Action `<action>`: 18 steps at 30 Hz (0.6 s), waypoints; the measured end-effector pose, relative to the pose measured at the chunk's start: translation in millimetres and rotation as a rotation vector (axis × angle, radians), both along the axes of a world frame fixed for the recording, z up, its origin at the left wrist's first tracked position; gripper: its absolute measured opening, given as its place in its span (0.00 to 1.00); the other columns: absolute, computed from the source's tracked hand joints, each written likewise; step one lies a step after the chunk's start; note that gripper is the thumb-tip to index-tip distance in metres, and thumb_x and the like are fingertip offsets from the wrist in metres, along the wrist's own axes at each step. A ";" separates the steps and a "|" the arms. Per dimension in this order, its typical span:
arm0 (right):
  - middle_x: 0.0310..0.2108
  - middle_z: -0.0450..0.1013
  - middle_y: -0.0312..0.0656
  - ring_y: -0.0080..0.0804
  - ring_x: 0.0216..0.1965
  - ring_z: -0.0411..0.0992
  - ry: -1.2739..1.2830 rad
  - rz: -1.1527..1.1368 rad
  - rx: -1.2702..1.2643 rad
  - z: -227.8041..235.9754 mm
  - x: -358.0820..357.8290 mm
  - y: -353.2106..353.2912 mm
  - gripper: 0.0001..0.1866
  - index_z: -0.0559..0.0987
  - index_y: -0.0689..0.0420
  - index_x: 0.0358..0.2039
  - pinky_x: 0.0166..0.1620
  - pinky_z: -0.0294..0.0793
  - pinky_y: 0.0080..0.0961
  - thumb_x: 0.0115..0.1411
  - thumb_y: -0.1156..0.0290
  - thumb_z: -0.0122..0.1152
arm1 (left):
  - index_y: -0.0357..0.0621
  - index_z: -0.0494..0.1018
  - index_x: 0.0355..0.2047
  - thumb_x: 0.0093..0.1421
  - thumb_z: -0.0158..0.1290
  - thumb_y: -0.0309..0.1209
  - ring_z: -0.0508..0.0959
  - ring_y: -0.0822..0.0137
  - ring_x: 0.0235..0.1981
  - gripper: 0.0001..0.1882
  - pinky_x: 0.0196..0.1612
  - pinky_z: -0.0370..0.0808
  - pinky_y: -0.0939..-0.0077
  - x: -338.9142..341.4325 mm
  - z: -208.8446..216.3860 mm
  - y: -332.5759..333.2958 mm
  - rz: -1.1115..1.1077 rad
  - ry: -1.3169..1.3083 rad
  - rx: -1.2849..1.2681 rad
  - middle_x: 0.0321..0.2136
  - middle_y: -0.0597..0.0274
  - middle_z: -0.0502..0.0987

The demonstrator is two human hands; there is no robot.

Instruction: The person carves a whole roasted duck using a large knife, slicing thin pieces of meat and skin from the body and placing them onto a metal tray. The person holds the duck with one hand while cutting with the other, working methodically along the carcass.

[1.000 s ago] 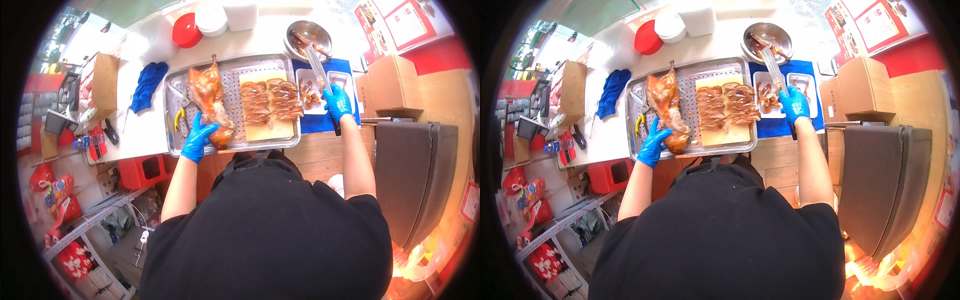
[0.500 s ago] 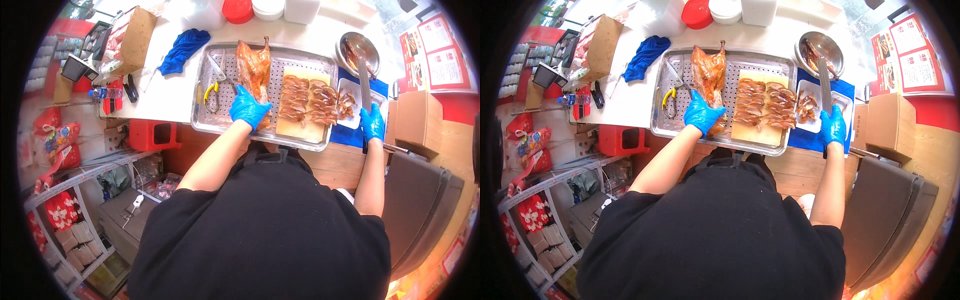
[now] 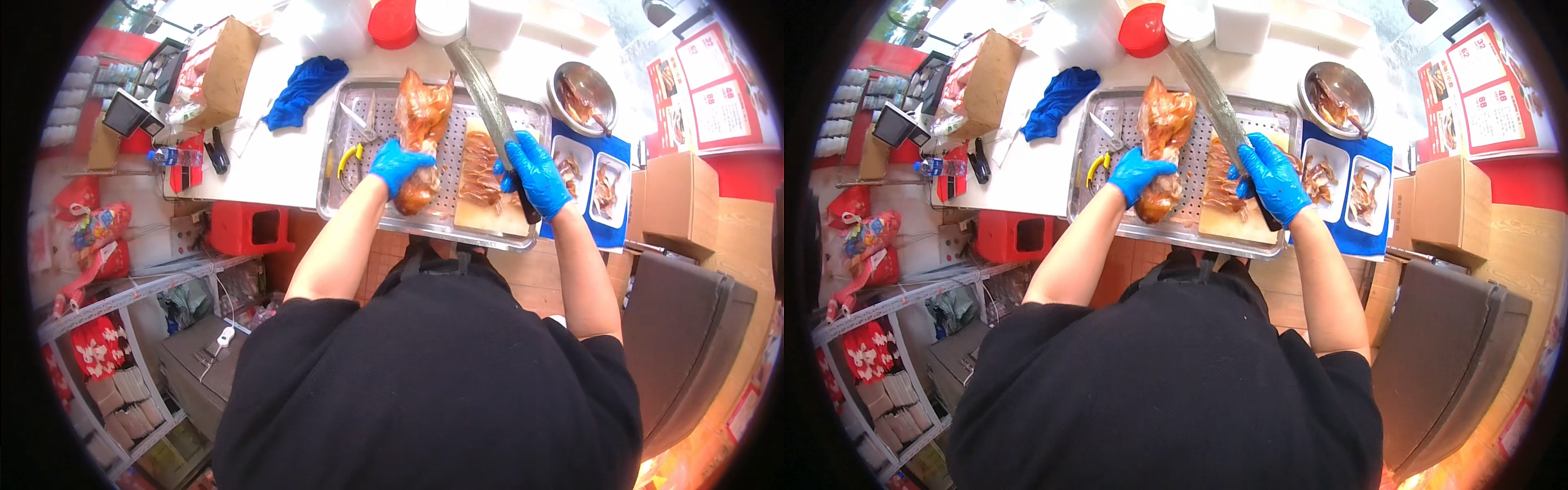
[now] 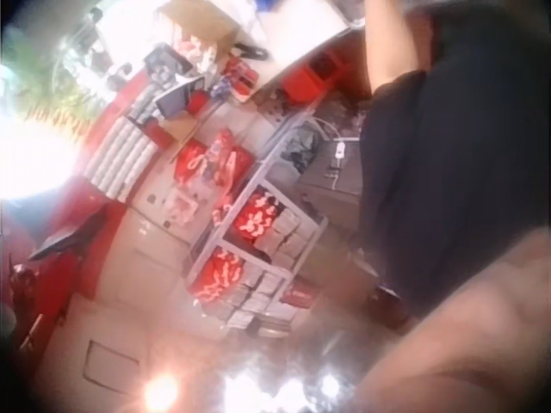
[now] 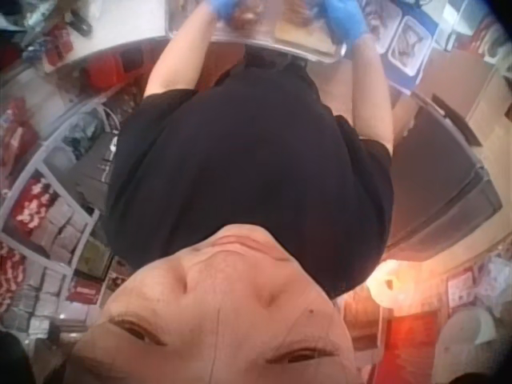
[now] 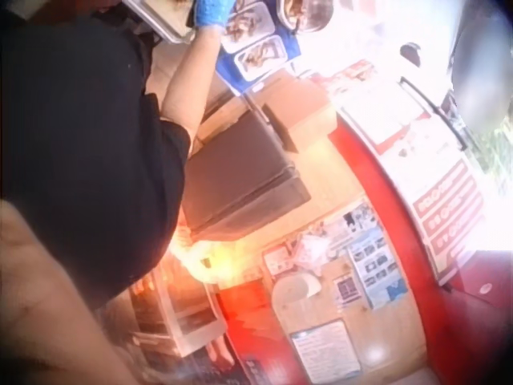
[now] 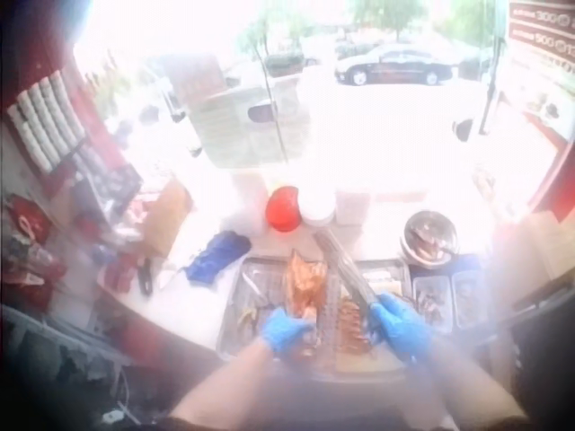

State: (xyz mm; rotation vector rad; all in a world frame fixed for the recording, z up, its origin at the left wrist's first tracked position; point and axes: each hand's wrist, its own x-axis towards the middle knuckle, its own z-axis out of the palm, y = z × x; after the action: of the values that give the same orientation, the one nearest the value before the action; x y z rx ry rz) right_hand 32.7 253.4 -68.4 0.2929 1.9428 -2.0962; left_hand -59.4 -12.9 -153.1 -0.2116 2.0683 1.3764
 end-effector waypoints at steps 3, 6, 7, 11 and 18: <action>0.29 0.75 0.39 0.22 0.22 0.71 0.163 -0.046 0.060 -3.0 -9.8 9.6 0.12 0.73 0.58 0.47 0.28 0.73 0.20 0.68 0.65 0.52 | 0.35 0.68 0.55 0.50 0.64 0.32 0.79 0.63 0.43 0.32 0.47 0.76 0.70 23.3 37.4 -18.4 0.094 -0.108 0.551 0.45 0.55 0.78; 0.26 0.76 0.42 0.28 0.24 0.75 0.463 0.050 0.364 15.4 -26.5 18.8 0.10 0.76 0.56 0.42 0.28 0.74 0.25 0.65 0.64 0.57 | 0.37 0.61 0.60 0.51 0.61 0.28 0.78 0.61 0.47 0.36 0.51 0.76 0.66 45.4 67.5 -37.6 0.181 -0.263 0.851 0.49 0.54 0.75; 0.26 0.76 0.43 0.31 0.24 0.75 0.592 0.052 0.488 24.8 -33.3 19.0 0.10 0.77 0.55 0.40 0.28 0.74 0.26 0.64 0.64 0.58 | 0.37 0.58 0.62 0.50 0.60 0.28 0.78 0.59 0.48 0.39 0.53 0.76 0.64 51.8 87.1 -35.3 0.158 -0.272 0.924 0.49 0.54 0.75; 0.25 0.75 0.44 0.43 0.24 0.75 1.031 0.059 0.905 71.6 -58.5 0.7 0.09 0.78 0.51 0.32 0.27 0.74 0.30 0.58 0.61 0.64 | 0.37 0.59 0.63 0.43 0.62 0.28 0.76 0.58 0.51 0.44 0.56 0.71 0.64 55.5 110.8 -43.3 0.045 -0.175 0.970 0.51 0.55 0.74; 0.16 0.72 0.38 0.37 0.19 0.73 1.407 0.158 1.192 114.0 -70.7 52.2 0.12 0.79 0.50 0.22 0.25 0.70 0.29 0.50 0.57 0.70 | 0.36 0.61 0.61 0.40 0.64 0.27 0.76 0.60 0.51 0.45 0.55 0.72 0.65 59.0 132.9 -53.2 -0.024 -0.144 1.085 0.51 0.54 0.74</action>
State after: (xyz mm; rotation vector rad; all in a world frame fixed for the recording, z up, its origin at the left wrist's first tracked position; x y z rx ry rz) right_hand -38.1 305.6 45.5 -1.4334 3.4856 -0.5740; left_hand -0.4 -66.1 -20.2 0.1764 0.9756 2.1598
